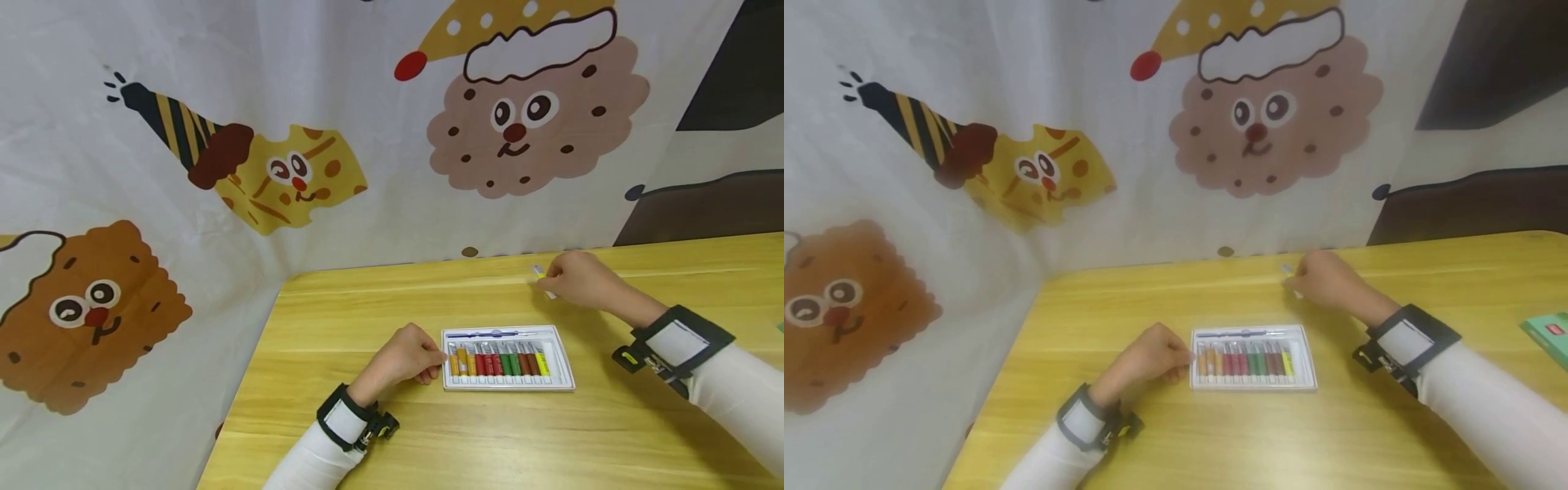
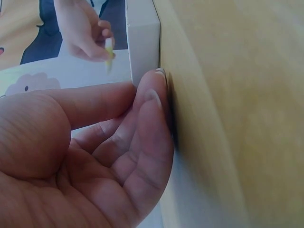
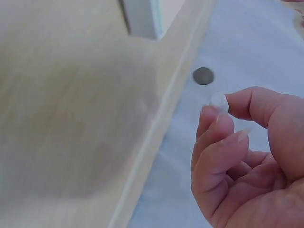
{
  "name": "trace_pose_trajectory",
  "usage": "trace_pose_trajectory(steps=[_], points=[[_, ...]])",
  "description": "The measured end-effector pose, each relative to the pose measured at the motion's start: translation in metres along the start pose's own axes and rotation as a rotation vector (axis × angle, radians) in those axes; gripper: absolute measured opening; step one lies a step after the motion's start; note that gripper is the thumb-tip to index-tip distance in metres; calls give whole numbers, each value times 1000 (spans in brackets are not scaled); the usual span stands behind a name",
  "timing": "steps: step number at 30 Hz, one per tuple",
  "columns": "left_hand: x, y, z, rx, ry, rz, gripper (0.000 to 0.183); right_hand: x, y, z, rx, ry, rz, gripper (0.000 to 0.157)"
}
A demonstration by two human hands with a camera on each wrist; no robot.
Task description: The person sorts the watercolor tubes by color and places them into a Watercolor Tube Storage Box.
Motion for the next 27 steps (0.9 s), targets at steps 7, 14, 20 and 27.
trace_pose_trajectory(steps=[7,14,20,27], points=[[0,0,-1,-3,14,20,24,9,3,-25,-3,-2,52,23],[-1,-1,-1,0,15,14,24,16,-8,-49,18,-36,77,20],[-1,0,-1,1,14,6,24,23,-24,-68,62,-67,124,19],[0,-1,-1,4,20,-5,24,29,-37,-83,89,-84,159,16]])
Point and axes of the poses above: each hand's wrist, its own z-axis towards the middle knuckle, its own y-axis out of the back of the hand, x = y × z, the point moved 10 cm from there along z, towards the middle knuckle, and after that the axes turned 7 degrees about y, right-handed, at the moved point
